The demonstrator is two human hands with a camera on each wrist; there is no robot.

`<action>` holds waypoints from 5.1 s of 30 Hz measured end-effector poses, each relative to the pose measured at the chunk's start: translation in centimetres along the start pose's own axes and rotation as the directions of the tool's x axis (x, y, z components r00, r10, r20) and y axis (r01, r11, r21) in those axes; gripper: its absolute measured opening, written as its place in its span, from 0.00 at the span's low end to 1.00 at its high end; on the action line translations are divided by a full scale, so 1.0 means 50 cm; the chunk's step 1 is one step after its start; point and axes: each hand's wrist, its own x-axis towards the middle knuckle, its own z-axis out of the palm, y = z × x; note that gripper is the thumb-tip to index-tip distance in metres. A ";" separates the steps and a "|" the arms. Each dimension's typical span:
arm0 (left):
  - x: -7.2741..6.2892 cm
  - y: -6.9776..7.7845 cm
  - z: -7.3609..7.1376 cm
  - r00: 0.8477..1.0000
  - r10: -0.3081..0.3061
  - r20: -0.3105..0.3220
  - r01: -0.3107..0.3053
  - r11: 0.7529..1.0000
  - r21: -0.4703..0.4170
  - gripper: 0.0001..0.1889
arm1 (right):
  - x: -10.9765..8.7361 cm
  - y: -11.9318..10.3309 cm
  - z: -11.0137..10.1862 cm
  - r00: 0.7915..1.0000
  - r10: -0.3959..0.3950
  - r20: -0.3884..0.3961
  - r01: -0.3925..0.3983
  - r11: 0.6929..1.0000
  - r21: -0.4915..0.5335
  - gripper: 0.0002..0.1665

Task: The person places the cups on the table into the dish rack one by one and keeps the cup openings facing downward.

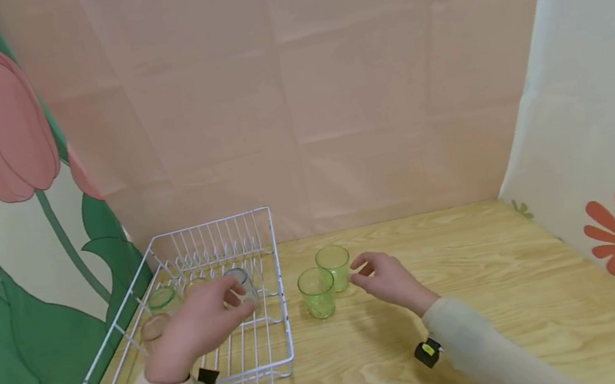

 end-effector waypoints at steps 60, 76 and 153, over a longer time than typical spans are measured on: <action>0.123 0.030 0.069 0.993 -0.070 0.099 0.097 0.949 -0.299 0.26 | 0.010 -0.040 0.043 0.991 0.125 0.037 -0.128 0.984 0.126 0.24; 0.122 0.037 0.089 0.978 -0.025 0.205 0.106 0.913 -0.395 0.26 | -0.030 -0.111 0.012 0.998 0.056 -0.015 -0.054 0.992 0.113 0.22; 0.126 0.041 0.101 0.978 0.121 0.171 -0.055 0.936 -0.348 0.17 | -0.033 -0.114 -0.011 0.999 0.043 0.024 -0.047 0.980 0.192 0.33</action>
